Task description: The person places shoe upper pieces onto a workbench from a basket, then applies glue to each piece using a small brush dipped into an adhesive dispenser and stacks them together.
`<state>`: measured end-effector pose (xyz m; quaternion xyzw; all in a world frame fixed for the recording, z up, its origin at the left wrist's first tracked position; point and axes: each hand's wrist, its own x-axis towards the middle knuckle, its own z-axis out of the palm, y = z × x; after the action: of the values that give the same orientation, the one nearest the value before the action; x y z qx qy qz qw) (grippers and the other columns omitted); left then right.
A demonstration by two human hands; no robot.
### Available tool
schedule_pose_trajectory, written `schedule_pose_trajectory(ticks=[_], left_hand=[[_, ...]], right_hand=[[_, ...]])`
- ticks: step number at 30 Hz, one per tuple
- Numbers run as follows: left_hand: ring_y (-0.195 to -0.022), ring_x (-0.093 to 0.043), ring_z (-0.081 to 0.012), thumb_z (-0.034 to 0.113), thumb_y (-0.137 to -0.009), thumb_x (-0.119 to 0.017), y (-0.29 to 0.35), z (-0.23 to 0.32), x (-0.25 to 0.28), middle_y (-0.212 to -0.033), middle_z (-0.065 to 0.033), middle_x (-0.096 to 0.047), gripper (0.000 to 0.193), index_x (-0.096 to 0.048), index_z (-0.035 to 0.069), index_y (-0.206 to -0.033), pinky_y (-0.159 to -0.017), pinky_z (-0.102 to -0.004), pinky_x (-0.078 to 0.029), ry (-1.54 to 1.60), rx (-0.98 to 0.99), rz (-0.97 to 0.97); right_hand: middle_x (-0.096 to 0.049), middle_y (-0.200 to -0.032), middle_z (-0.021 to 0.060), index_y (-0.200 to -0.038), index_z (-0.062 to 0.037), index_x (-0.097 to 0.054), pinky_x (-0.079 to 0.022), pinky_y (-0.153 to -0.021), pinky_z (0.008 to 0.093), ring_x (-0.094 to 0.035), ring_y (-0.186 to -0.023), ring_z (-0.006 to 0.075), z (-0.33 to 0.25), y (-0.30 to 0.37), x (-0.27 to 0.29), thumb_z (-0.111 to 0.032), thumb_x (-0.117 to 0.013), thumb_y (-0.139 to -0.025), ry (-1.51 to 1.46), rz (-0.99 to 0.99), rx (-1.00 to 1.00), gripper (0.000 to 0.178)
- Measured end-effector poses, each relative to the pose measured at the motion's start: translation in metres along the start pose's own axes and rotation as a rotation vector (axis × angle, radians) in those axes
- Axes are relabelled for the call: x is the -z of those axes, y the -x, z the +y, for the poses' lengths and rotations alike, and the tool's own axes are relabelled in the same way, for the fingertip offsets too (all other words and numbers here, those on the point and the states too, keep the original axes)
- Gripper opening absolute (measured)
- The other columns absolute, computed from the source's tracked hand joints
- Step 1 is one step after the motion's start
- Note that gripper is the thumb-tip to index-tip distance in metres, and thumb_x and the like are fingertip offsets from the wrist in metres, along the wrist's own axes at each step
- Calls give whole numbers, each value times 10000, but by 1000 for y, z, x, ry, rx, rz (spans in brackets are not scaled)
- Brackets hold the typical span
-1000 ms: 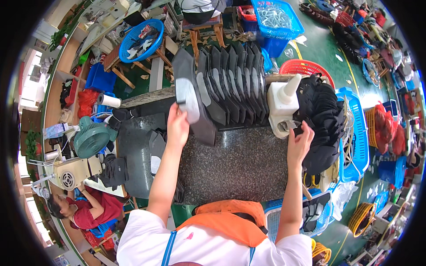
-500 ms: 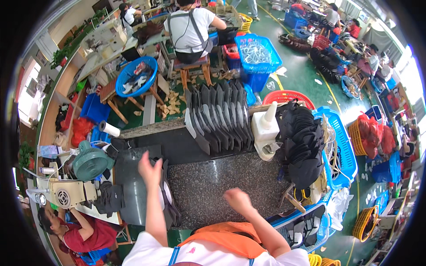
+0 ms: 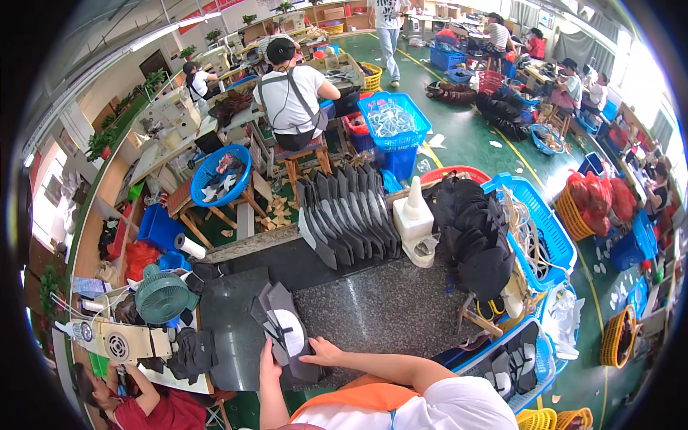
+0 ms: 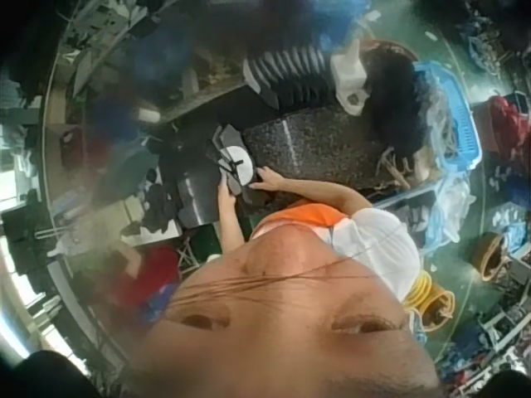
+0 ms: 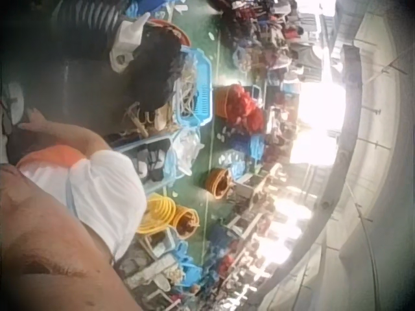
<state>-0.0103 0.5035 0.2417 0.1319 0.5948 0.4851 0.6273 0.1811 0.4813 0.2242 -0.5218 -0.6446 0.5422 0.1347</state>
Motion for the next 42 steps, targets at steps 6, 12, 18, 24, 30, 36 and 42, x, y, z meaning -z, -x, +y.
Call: schedule_pose_trajectory(ticks=[6,12,18,24,30,36,42], left_hand=[[-1147,-466,-251,522,-877,-387,21,-14,-47,-1266,-74,-477,590,-409,99,-1287,-962,-401,-368,178,342,-334],[-1203,-401,-249,483,-918,-276,44,-36,-105,-1311,-56,-420,555,-368,102,-1312,-987,-394,-339,244,227,-445],[-1198,-416,-260,383,-851,-524,41,-62,-141,-1306,-77,-439,560,-375,90,-1305,-1031,-419,-299,218,230,-754],[-926,-582,-212,213,-839,-593,18,-126,-195,-1034,-69,-584,364,-457,38,-1128,-820,-382,-480,0,591,-621],[-843,-554,-129,82,-814,-606,50,-134,-193,-971,-73,-535,342,-440,-3,-1100,-747,-248,-459,-679,-352,-377],[-842,-541,-101,88,-820,-602,80,-119,-202,-993,-71,-554,356,-453,-17,-1126,-742,-244,-453,-508,-129,-683],[-787,-568,-114,312,-827,-623,76,-119,-203,-908,-60,-595,408,-532,-14,-1056,-703,-234,-465,-578,-8,-602]], right_hand=[[-391,-1252,269,-1324,-50,-348,-329,-993,388,-402,-1170,384,4,27,50,-506,-599,-762,-31,236,30,766],[-401,-1312,217,-1336,-35,-330,-319,-1004,329,-394,-1222,299,12,68,96,-393,-628,-778,-219,245,84,727],[-382,-1293,196,-1319,-91,-369,-381,-958,365,-426,-1175,337,30,136,125,-231,-646,-761,-124,573,215,638],[-455,-1182,212,-1301,-33,-369,-407,-900,365,-478,-1080,342,84,165,129,-196,-648,-752,-99,607,-343,637],[-515,-1022,150,-1262,-77,-424,-460,-770,358,-556,-873,296,100,172,120,-233,-638,-745,509,951,-190,581],[-514,-962,112,-1032,-46,-567,-477,-663,307,-572,-761,209,90,155,120,-147,-640,-748,-159,1104,-350,310],[-623,-769,62,-948,32,-572,-459,-657,243,-574,-719,105,85,151,132,-101,-590,-814,-715,806,-274,190]])
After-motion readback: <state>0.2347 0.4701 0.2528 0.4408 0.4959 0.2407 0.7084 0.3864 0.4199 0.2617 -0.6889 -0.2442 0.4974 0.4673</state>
